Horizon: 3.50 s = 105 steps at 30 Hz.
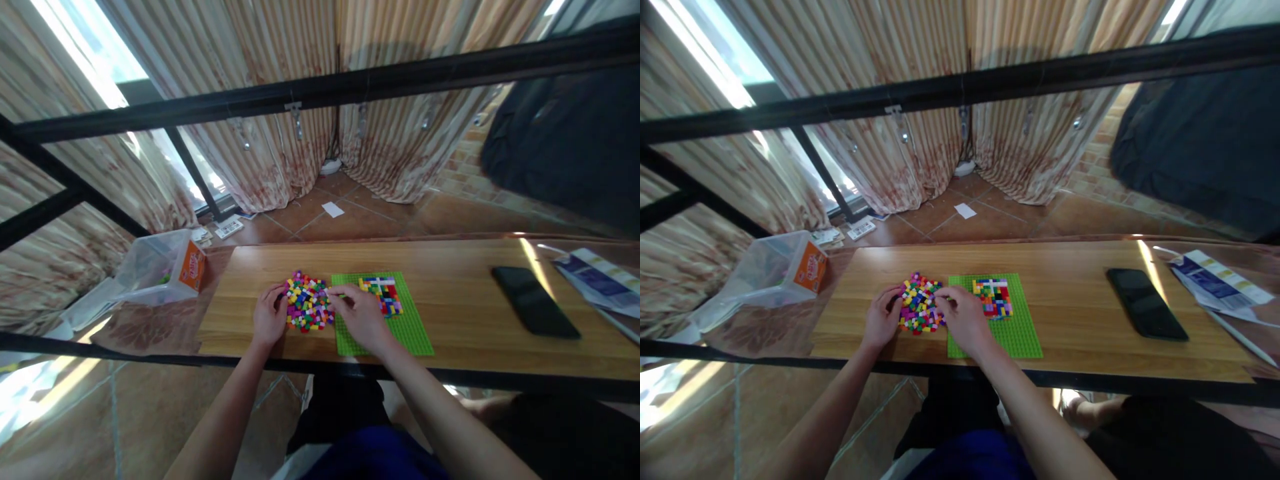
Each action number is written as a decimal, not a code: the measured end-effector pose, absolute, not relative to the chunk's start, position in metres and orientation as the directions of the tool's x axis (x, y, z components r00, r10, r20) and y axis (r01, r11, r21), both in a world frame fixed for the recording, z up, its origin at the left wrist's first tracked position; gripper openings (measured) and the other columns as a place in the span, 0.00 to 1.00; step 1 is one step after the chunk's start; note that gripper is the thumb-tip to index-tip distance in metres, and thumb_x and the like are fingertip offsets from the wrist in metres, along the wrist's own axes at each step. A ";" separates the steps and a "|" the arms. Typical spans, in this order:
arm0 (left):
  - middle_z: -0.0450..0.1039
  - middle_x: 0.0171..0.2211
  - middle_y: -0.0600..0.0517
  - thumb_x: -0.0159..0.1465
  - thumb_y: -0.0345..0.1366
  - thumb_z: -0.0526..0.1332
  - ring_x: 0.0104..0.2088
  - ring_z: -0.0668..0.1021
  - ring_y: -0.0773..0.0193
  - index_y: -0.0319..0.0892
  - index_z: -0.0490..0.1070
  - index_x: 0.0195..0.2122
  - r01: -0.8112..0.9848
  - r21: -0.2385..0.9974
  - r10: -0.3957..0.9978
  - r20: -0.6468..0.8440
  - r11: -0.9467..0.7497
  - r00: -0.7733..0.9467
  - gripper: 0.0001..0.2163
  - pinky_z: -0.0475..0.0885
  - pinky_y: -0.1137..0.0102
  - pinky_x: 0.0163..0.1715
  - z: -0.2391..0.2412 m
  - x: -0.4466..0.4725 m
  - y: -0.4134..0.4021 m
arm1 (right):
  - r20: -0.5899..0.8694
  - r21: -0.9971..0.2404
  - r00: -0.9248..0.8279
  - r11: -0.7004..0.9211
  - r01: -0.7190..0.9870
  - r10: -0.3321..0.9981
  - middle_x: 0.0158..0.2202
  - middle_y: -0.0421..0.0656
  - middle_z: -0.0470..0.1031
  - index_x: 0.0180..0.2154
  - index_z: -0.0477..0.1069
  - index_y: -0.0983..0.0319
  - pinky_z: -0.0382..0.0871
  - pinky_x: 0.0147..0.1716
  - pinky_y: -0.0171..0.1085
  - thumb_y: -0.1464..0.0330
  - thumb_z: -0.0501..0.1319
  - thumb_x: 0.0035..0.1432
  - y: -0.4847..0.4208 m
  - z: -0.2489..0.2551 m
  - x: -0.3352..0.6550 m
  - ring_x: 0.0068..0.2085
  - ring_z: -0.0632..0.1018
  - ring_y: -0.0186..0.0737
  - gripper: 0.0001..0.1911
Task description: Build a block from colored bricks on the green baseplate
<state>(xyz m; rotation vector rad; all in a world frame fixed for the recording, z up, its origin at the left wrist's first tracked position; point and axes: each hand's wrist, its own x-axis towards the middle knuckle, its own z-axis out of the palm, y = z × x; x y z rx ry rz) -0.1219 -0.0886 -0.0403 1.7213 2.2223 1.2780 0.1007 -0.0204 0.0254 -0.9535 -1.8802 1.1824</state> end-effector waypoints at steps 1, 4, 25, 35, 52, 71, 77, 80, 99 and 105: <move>0.76 0.48 0.45 0.66 0.36 0.56 0.51 0.77 0.57 0.42 0.75 0.45 0.782 0.622 0.825 0.423 0.036 -0.375 0.11 0.71 0.56 0.56 -0.040 -0.122 -0.089 | 0.121 -0.968 -0.425 0.201 0.148 0.897 0.34 0.43 0.80 0.39 0.77 0.59 0.75 0.34 0.38 0.60 0.58 0.63 -0.022 0.023 0.111 0.32 0.81 0.39 0.13; 0.76 0.48 0.45 0.66 0.36 0.56 0.51 0.77 0.56 0.42 0.75 0.45 0.784 0.621 0.827 0.423 0.032 -0.369 0.11 0.71 0.56 0.56 -0.039 -0.123 -0.089 | -0.005 -1.000 -0.288 -0.003 0.008 0.958 0.32 0.44 0.81 0.39 0.77 0.60 0.77 0.35 0.41 0.53 0.66 0.53 -0.022 0.015 0.147 0.32 0.82 0.42 0.18; 0.76 0.47 0.44 0.66 0.39 0.56 0.50 0.77 0.55 0.42 0.75 0.43 0.788 0.615 0.834 0.423 0.024 -0.355 0.11 0.72 0.55 0.55 -0.040 -0.128 -0.087 | 0.322 -0.664 -0.072 0.279 0.694 0.944 0.40 0.44 0.83 0.34 0.80 0.56 0.71 0.41 0.43 0.64 0.58 0.61 0.017 0.007 0.176 0.40 0.79 0.45 0.12; 0.76 0.48 0.45 0.66 0.39 0.56 0.51 0.77 0.54 0.43 0.75 0.44 0.795 0.606 0.836 0.427 0.018 -0.345 0.11 0.72 0.55 0.56 -0.040 -0.128 -0.088 | 0.395 -0.602 -0.101 0.341 0.722 0.913 0.38 0.44 0.82 0.32 0.80 0.56 0.68 0.43 0.42 0.65 0.57 0.62 0.015 -0.001 0.163 0.38 0.76 0.44 0.12; 0.76 0.48 0.45 0.66 0.38 0.56 0.51 0.77 0.55 0.42 0.75 0.45 0.785 0.620 0.838 0.418 0.020 -0.351 0.11 0.71 0.56 0.56 -0.039 -0.125 -0.088 | 0.212 -0.827 -0.005 0.182 0.533 0.977 0.36 0.46 0.83 0.37 0.80 0.60 0.72 0.40 0.42 0.63 0.58 0.57 0.027 -0.003 0.170 0.37 0.80 0.44 0.14; 0.76 0.48 0.44 0.65 0.36 0.57 0.51 0.77 0.55 0.40 0.75 0.44 0.789 0.614 0.829 0.428 0.027 -0.361 0.11 0.71 0.56 0.56 -0.042 -0.125 -0.088 | 0.094 -0.769 0.008 0.068 0.636 0.996 0.36 0.47 0.83 0.45 0.77 0.63 0.71 0.38 0.39 0.70 0.61 0.54 0.035 0.003 0.166 0.37 0.82 0.43 0.15; 0.76 0.48 0.44 0.65 0.36 0.57 0.51 0.77 0.55 0.41 0.75 0.44 0.786 0.617 0.829 0.428 0.023 -0.360 0.11 0.71 0.55 0.56 -0.043 -0.125 -0.087 | 0.089 -0.758 -0.012 0.076 0.648 0.996 0.36 0.47 0.83 0.46 0.76 0.63 0.71 0.38 0.39 0.70 0.60 0.55 0.037 0.004 0.164 0.37 0.82 0.43 0.16; 0.76 0.48 0.44 0.65 0.35 0.57 0.50 0.77 0.56 0.41 0.75 0.44 0.786 0.618 0.827 0.435 0.013 -0.355 0.11 0.71 0.56 0.56 -0.042 -0.124 -0.086 | 0.088 -0.760 -0.032 0.088 0.644 0.996 0.36 0.46 0.82 0.46 0.76 0.63 0.71 0.38 0.39 0.68 0.60 0.55 0.037 0.004 0.167 0.36 0.81 0.43 0.17; 0.76 0.48 0.45 0.66 0.34 0.56 0.51 0.77 0.56 0.42 0.75 0.44 0.787 0.616 0.825 0.432 0.025 -0.364 0.10 0.71 0.57 0.56 -0.042 -0.122 -0.088 | -0.117 -0.296 -0.475 0.426 0.855 0.872 0.44 0.52 0.79 0.44 0.76 0.64 0.69 0.44 0.40 0.73 0.53 0.63 -0.006 0.028 0.059 0.46 0.79 0.48 0.14; 0.76 0.48 0.45 0.65 0.35 0.57 0.51 0.77 0.55 0.42 0.75 0.45 0.781 0.624 0.829 0.421 0.030 -0.368 0.11 0.71 0.55 0.56 -0.042 -0.123 -0.088 | -0.172 -0.343 -0.423 0.349 0.872 0.889 0.45 0.56 0.78 0.45 0.75 0.68 0.72 0.43 0.41 0.78 0.53 0.60 -0.001 0.034 0.047 0.47 0.80 0.50 0.15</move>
